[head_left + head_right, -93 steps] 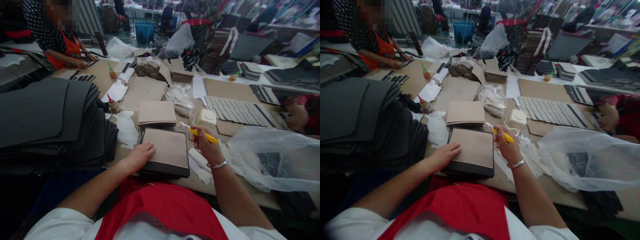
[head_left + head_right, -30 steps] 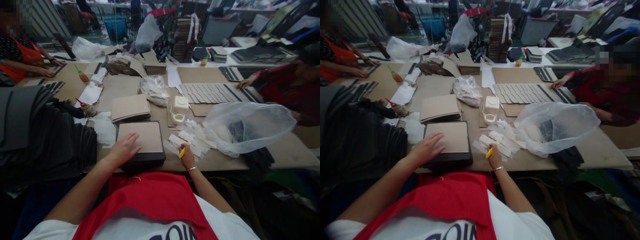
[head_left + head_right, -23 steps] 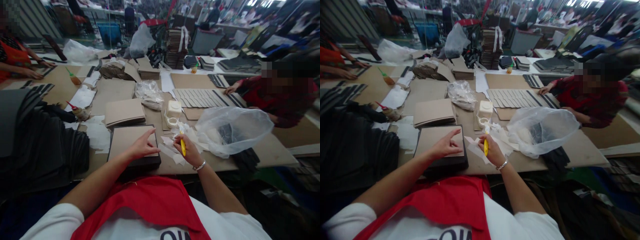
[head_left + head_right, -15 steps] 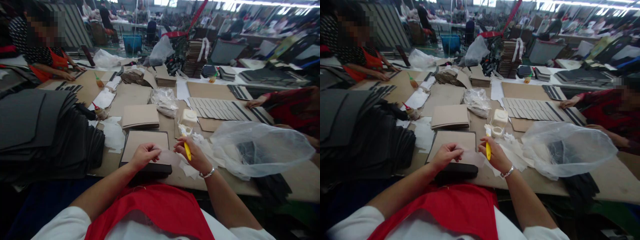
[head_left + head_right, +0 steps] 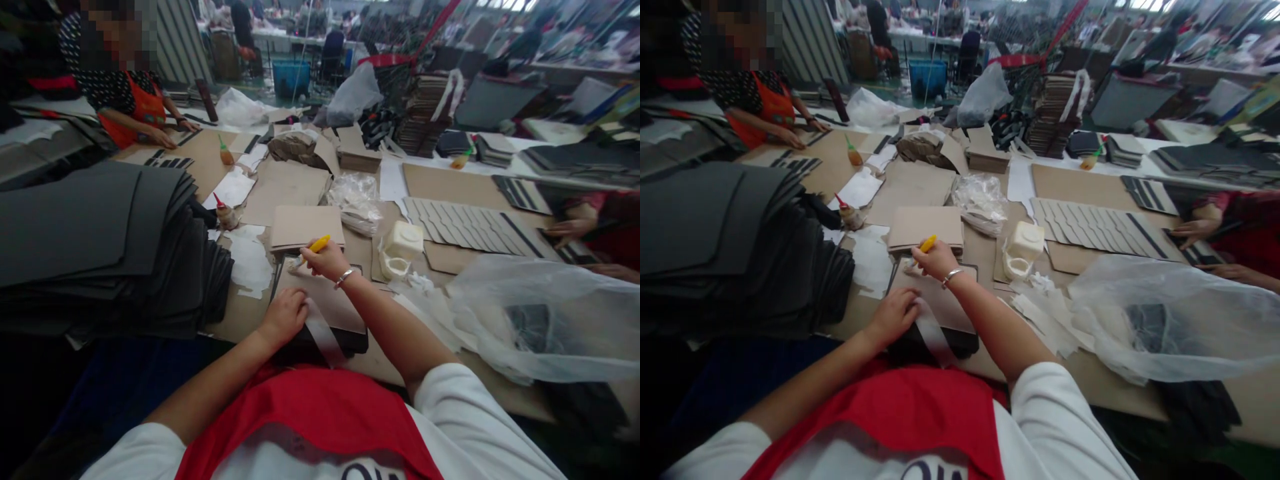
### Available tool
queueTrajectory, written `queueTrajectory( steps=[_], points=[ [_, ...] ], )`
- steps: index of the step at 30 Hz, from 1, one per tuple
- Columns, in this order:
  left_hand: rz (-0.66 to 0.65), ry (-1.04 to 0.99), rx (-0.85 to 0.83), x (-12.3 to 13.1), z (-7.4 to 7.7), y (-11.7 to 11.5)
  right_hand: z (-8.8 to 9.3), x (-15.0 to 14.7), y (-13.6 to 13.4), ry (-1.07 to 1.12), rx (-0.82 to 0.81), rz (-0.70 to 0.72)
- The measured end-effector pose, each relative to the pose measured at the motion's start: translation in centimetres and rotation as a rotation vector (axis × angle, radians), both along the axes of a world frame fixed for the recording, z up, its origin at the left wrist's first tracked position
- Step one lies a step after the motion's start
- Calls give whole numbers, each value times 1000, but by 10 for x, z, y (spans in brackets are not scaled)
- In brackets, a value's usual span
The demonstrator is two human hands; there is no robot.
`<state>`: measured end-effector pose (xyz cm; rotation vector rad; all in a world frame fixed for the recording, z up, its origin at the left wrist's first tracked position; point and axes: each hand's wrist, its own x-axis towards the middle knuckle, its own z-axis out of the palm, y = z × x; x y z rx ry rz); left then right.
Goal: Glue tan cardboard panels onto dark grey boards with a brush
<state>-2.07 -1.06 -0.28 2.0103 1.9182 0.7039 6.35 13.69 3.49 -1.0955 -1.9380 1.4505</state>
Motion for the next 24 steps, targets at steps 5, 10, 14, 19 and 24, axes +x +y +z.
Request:
queueTrajectory(
  steps=[5,10,14,19,24],
  points=[
    [1,-58,-40,-7,1,1,0,80,15,-110,55,-146],
    [41,-286,-128,-8,22,9,22,139,-4,-54,-16,-268],
    [84,-621,-153,0,45,20,25,120,-44,183,-4,-51],
    [322,-934,-50,-13,45,33,1,102,-62,113,164,67],
    [451,-852,-49,-27,30,36,-12,103,-51,23,208,-94]
  ],
)
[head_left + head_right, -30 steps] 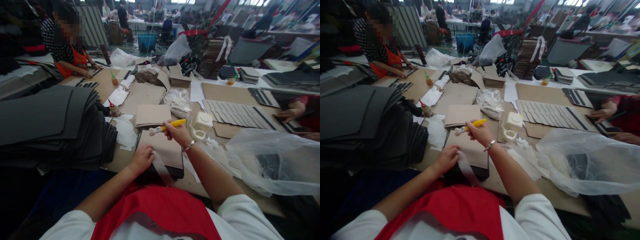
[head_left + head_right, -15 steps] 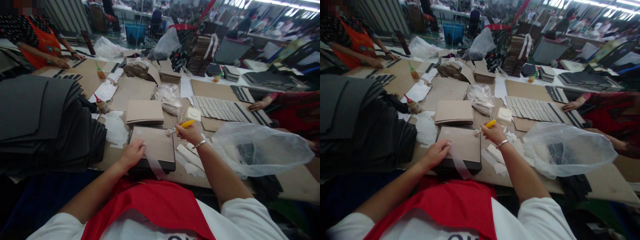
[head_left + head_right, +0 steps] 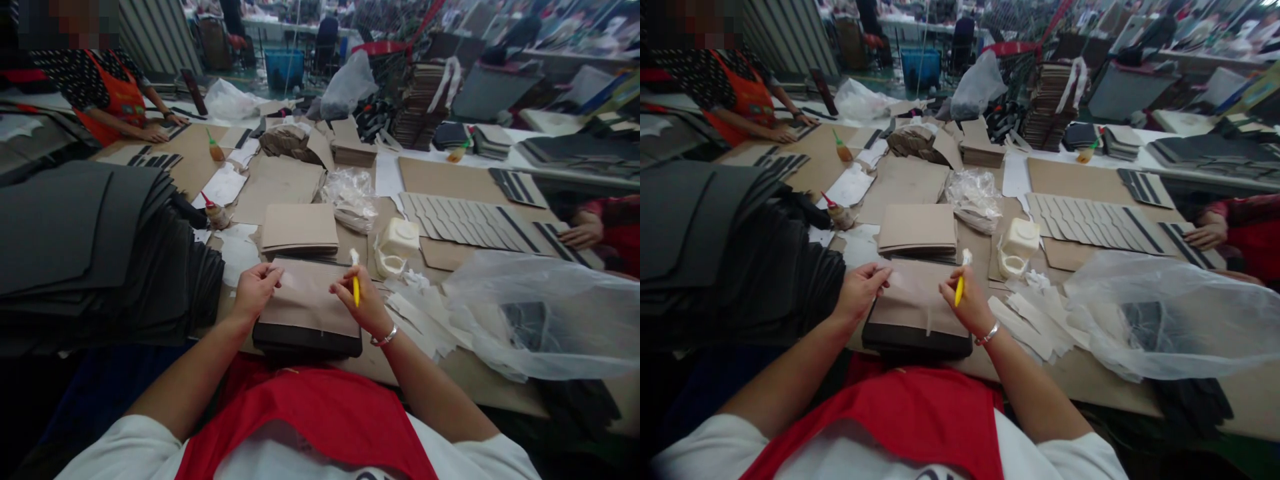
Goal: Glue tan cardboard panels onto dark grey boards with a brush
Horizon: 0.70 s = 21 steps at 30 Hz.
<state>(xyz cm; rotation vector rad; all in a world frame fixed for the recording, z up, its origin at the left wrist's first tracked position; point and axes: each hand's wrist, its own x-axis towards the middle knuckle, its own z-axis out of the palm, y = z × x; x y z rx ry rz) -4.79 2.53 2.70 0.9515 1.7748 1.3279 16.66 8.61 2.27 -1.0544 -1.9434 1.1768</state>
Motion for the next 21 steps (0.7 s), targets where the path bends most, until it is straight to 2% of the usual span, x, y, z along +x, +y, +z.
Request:
queueTrajectory(
  steps=[3,6,9,12,15,18,21],
  points=[
    [-153,144,-9,11,5,-1,3,-14,2,-30,170,23],
    [-253,115,11,16,9,0,6,-24,6,-141,273,101],
    [-177,-23,-33,4,0,6,1,-16,16,-213,222,100],
    [-127,-65,-112,-14,-17,13,-10,0,29,-293,206,-22],
    [-139,251,-169,-24,-28,21,-24,7,42,-407,264,-164],
    [-122,586,-192,-26,-29,30,-37,2,50,-486,344,-219],
    [-112,660,-260,-28,-29,38,-46,-5,54,-547,394,-242]
  ],
)
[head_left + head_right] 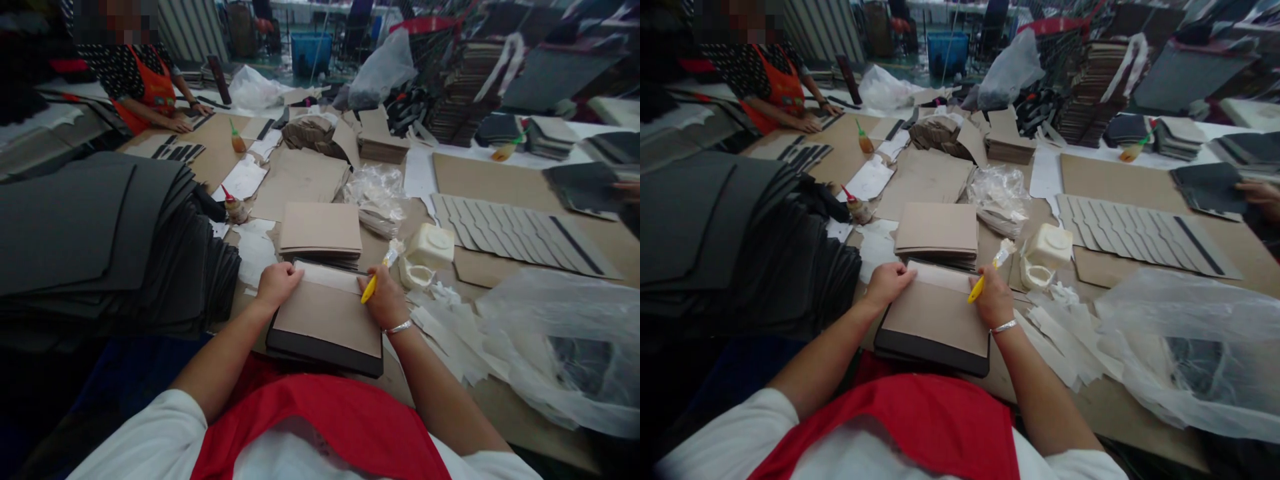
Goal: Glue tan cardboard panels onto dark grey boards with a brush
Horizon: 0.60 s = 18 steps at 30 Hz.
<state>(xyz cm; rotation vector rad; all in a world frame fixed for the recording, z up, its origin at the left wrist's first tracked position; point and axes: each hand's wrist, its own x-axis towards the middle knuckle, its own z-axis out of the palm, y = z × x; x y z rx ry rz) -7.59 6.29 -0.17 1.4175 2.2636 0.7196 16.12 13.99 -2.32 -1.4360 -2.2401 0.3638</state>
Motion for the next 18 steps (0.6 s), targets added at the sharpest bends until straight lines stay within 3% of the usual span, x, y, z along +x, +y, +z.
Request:
queueTrajectory(
  steps=[8,14,18],
  points=[
    [25,-110,-58,-8,-11,5,0,-3,0,-36,3,-50],
    [2,-49,-71,-8,-14,7,-1,-5,-1,-54,-24,-76],
    [-35,62,-138,-4,-7,6,-3,-3,1,-75,-15,-71]
  ],
)
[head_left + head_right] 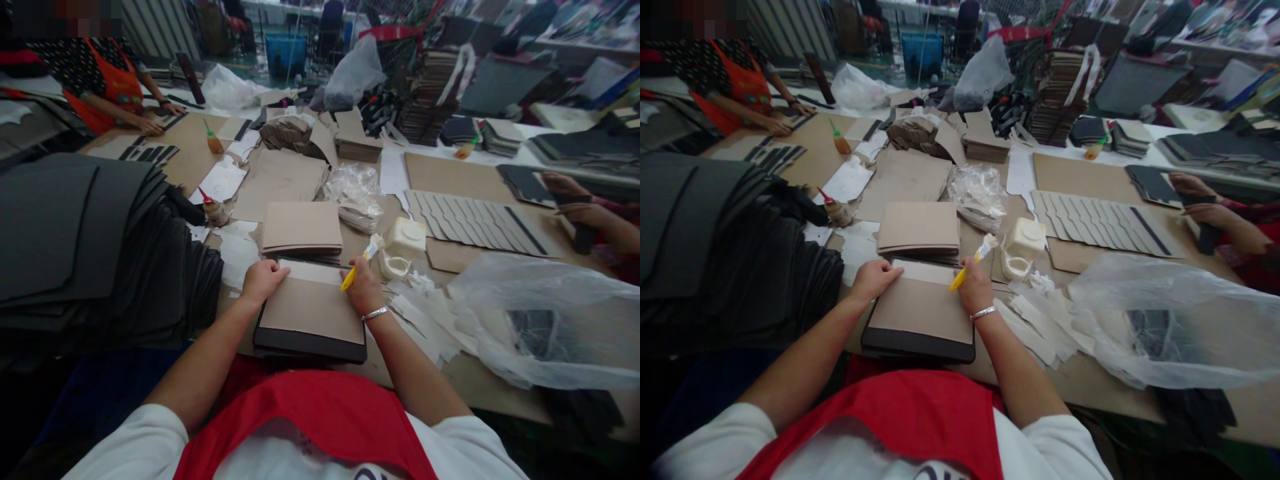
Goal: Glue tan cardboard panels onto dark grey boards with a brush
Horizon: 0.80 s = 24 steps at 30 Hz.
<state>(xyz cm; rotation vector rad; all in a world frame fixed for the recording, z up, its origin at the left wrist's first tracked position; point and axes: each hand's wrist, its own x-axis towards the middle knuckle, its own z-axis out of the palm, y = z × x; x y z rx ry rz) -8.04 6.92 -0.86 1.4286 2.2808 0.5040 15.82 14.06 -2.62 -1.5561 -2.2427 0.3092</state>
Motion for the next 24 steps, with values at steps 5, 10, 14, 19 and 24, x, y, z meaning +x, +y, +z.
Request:
queueTrajectory(
  steps=[5,10,14,19,24],
  points=[
    [-85,396,184,12,8,-12,5,3,-10,-29,213,35],
    [-760,490,274,21,-5,-8,4,-11,-29,-2,206,558],
    [-677,530,73,10,12,-19,4,3,-36,-90,175,535],
    [-550,592,391,-38,90,-103,4,40,-25,-77,369,433],
    [85,806,587,-122,166,-187,42,14,-39,116,440,405]
  ],
)
